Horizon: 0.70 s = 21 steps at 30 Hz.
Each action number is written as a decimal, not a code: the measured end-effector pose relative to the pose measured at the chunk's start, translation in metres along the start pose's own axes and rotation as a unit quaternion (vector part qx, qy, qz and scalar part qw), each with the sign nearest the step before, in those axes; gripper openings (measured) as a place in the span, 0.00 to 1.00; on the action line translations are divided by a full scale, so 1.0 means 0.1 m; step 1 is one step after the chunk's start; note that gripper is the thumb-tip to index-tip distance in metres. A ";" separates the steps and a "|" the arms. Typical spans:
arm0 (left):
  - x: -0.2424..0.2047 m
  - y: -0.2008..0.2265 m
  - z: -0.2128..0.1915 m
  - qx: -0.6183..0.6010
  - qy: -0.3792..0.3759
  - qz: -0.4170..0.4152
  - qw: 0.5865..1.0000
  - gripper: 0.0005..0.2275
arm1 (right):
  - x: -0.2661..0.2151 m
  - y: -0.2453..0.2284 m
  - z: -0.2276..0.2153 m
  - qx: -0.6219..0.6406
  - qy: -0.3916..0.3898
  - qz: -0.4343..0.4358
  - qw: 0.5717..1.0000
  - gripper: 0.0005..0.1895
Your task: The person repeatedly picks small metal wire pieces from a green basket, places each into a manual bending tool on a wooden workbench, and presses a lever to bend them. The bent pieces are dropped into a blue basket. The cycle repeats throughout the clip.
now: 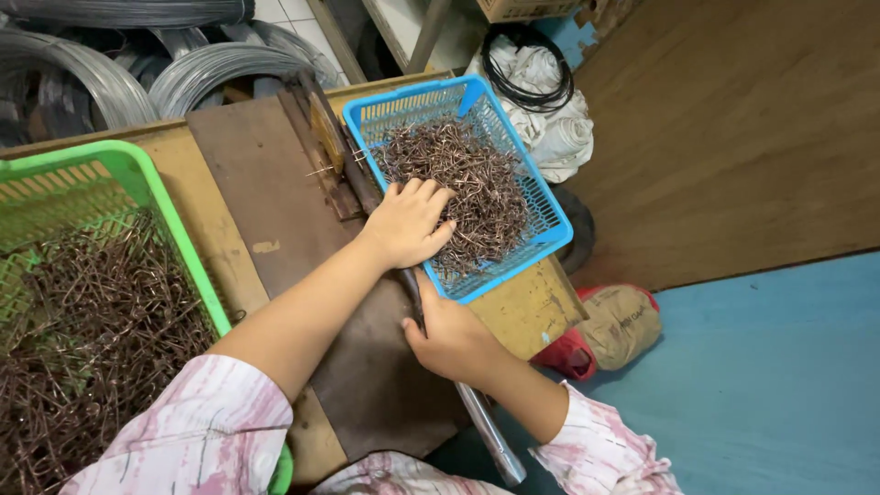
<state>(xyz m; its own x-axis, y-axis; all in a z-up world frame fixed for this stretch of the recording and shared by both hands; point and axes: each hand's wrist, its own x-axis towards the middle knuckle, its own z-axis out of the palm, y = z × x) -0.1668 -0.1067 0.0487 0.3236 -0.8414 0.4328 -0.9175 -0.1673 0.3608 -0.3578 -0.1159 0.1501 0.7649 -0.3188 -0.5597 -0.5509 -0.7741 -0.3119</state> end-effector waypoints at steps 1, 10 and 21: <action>0.00 0.00 0.00 -0.001 -0.004 0.002 1.000 0.23 | -0.06 -0.07 -0.03 0.004 -0.001 0.002 1.000 0.41; 0.01 -0.01 0.06 0.012 0.022 0.008 1.000 0.23 | -0.02 -0.10 0.13 -0.005 0.065 0.028 0.997 0.37; -0.06 -0.05 0.30 0.011 0.093 0.023 0.995 0.24 | 0.28 0.19 0.55 -0.069 0.125 0.004 0.990 0.40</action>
<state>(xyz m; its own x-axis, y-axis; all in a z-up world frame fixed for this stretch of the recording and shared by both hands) -0.1711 -0.1163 0.0198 0.3158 -0.7398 0.5941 -0.9366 -0.1430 0.3197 -0.3657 -0.1094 0.0864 0.8293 -0.4372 -0.3480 -0.5194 -0.8328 -0.1915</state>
